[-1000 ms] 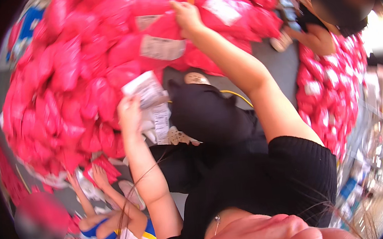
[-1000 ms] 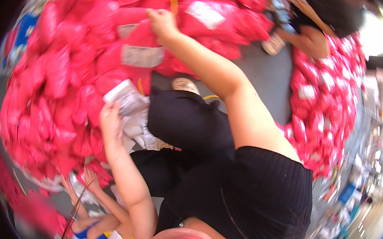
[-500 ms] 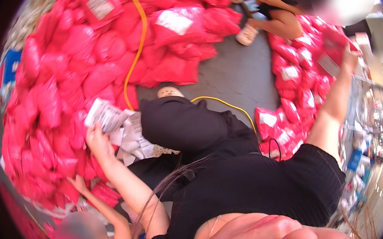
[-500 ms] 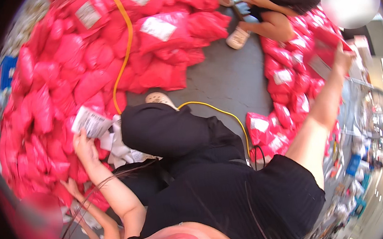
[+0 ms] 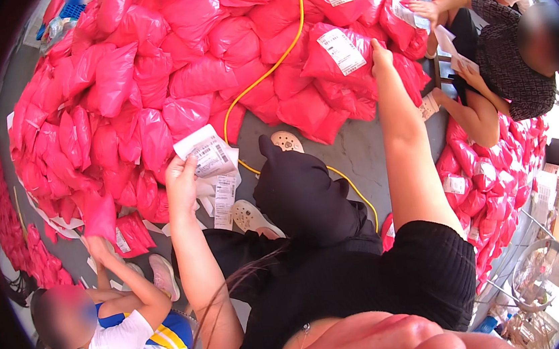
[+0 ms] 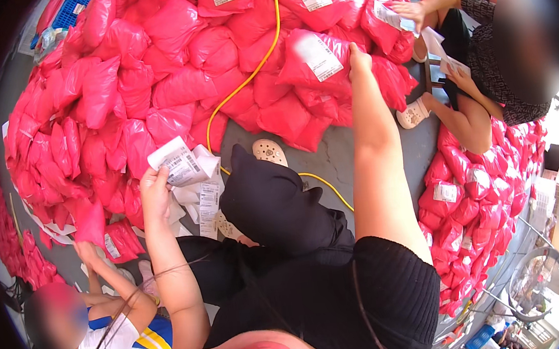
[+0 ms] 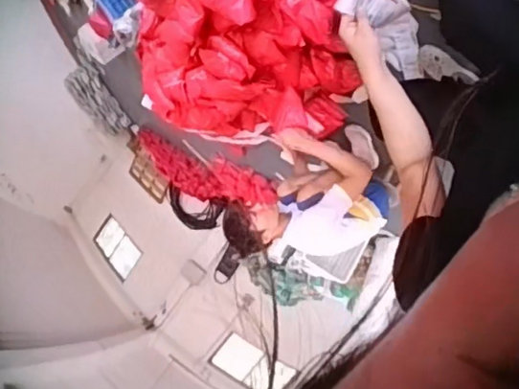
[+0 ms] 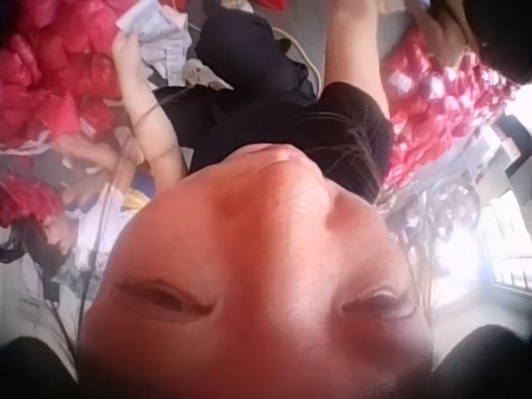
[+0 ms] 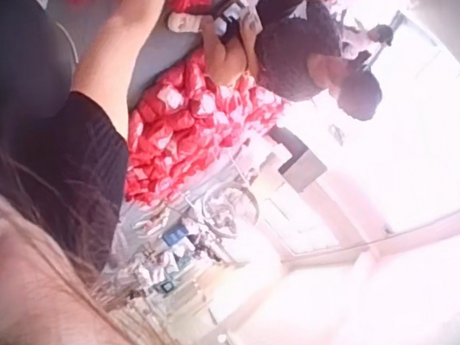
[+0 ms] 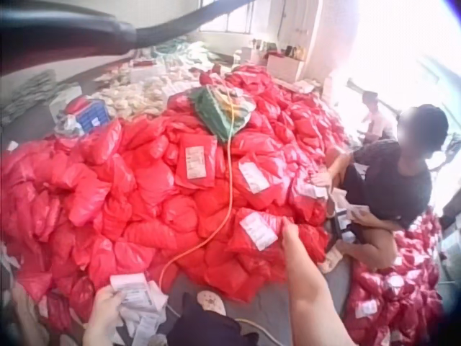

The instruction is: The person sits on the floor surrounded by pink plastic packages and repeatedly picks up a package, peels a shipping label from a roll, and sticks it onto the package. They then place the labeled package aside and repeat the process with additional packages.

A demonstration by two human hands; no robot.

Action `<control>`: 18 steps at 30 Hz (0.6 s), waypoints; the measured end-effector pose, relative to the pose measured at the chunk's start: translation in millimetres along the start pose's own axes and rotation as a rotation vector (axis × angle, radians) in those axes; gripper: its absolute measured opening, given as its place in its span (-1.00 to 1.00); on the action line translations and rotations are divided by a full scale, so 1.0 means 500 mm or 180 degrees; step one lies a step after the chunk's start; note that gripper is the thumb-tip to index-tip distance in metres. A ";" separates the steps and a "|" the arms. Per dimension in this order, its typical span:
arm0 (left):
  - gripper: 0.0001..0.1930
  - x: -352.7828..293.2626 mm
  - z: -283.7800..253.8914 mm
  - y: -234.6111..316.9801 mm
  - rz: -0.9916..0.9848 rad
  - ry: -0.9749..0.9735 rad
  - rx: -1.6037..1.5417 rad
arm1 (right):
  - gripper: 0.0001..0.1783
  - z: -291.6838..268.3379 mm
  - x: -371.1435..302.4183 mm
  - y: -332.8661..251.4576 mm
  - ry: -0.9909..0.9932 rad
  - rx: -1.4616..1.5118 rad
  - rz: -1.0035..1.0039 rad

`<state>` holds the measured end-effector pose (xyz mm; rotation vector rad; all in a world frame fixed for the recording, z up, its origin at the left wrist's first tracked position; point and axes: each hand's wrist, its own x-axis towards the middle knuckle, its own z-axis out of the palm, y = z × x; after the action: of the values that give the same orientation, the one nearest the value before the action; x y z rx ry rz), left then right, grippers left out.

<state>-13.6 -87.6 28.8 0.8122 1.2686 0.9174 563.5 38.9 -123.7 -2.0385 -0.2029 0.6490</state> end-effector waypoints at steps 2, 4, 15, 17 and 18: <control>-0.77 -0.009 -0.004 0.001 0.0047 0.0115 0.0147 | -0.27 0.019 -0.100 -0.028 0.0047 -0.0695 -0.0503; -0.77 0.023 0.016 -0.005 0.0037 0.0056 0.0217 | -0.32 -0.013 -0.126 -0.044 0.0095 -0.0758 -0.1242; -0.78 0.128 0.033 0.036 -0.0293 0.0092 0.0207 | -0.53 -0.780 -0.111 -0.111 -0.0859 -0.3946 -0.0623; -0.78 0.131 0.004 0.032 -0.0105 0.0022 0.0128 | -0.55 -0.828 -0.104 -0.140 0.0294 -0.4744 -0.0615; -0.78 0.138 -0.006 0.025 -0.0033 -0.0020 0.0081 | -0.56 -0.815 -0.107 -0.149 0.0608 -0.4914 -0.0778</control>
<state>-13.9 -19.8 10.5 0.8272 1.2803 0.8914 739.6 -248.1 123.5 -3.3942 -1.0689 0.0208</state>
